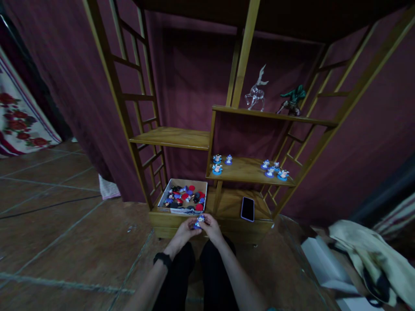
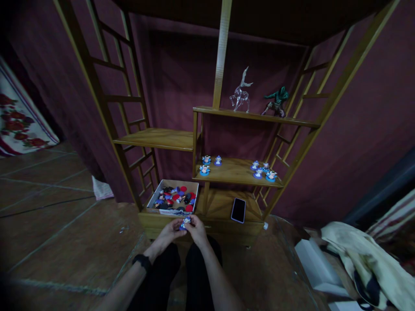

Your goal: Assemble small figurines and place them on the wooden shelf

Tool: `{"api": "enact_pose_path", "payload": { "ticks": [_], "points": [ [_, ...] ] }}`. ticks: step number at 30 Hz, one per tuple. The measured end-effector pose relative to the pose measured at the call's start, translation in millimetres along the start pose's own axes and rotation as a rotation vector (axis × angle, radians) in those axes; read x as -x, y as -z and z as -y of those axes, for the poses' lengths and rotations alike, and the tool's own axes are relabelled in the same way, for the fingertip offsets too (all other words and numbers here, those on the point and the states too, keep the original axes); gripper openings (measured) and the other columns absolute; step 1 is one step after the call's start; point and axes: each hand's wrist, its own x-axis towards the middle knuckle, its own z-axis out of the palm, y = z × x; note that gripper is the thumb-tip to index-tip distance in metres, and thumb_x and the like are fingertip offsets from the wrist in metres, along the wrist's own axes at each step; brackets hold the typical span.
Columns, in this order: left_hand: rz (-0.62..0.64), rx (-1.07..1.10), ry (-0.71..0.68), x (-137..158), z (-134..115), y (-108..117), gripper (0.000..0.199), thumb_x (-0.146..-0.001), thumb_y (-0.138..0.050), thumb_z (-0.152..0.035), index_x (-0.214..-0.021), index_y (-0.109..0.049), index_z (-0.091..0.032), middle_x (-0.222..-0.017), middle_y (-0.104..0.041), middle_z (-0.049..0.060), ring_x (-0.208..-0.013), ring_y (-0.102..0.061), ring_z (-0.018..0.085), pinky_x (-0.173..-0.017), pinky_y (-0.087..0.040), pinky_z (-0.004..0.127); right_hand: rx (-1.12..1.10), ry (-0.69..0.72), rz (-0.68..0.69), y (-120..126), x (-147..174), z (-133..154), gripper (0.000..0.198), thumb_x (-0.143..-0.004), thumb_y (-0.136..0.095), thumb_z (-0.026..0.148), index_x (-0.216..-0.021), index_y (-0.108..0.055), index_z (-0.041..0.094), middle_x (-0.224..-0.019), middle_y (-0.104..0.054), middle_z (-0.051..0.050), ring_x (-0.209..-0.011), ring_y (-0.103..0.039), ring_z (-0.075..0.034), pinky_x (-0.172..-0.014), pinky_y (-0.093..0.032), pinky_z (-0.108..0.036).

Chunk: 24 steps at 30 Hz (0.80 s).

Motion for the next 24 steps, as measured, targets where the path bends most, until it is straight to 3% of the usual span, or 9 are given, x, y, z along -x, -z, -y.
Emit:
{"api": "enact_pose_path", "payload": {
  "ticks": [5, 12, 16, 24],
  "points": [
    [-0.034, 0.020, -0.016, -0.9, 1.5, 0.1, 0.051, -0.050, -0.077, -0.018, -0.097, -0.058, -0.015, -0.096, -0.066, 0.008, -0.089, -0.060, 0.019, -0.088, -0.041, 0.037, -0.009, -0.031, 0.008, 1.7, -4.0, -6.1, 0.036, -0.066, -0.065, 0.032, -0.100, -0.061, 0.021, -0.095, -0.067, -0.004, -0.090, -0.061, -0.021, -0.087, -0.044, -0.038],
    [-0.089, 0.005, -0.022, -3.5, 4.0, 0.1, 0.039, -0.050, -0.077, -0.018, -0.083, -0.055, -0.015, -0.087, -0.065, 0.004, -0.082, -0.060, 0.016, -0.083, -0.043, 0.032, -0.030, -0.077, 0.052, 11.0, -7.0, -9.7, 0.046, -0.065, -0.066, 0.033, -0.109, -0.059, 0.024, -0.106, -0.065, -0.005, -0.100, -0.058, -0.022, -0.094, -0.040, -0.041],
    [-0.087, 0.018, -0.024, -6.2, 1.0, -5.6, 0.039, -0.047, -0.078, -0.015, -0.079, -0.055, -0.015, -0.082, -0.064, 0.002, -0.079, -0.059, 0.015, -0.080, -0.042, 0.031, -0.052, -0.102, 0.096, 15.5, -6.9, -2.1, 0.048, -0.064, -0.067, 0.031, -0.111, -0.058, 0.025, -0.103, -0.066, -0.004, -0.099, -0.059, -0.023, -0.094, -0.039, -0.042],
    [-0.049, -0.014, -0.021, -9.7, 2.7, -10.3, 0.035, -0.048, -0.077, -0.018, -0.073, -0.053, -0.016, -0.075, -0.062, 0.001, -0.074, -0.057, 0.014, -0.077, -0.042, 0.031, -0.027, -0.119, 0.052, 17.6, -8.0, 0.4, 0.043, -0.064, -0.066, 0.035, -0.105, -0.061, 0.022, -0.101, -0.066, -0.005, -0.096, -0.059, -0.023, -0.092, -0.040, -0.041]
  ]
}}
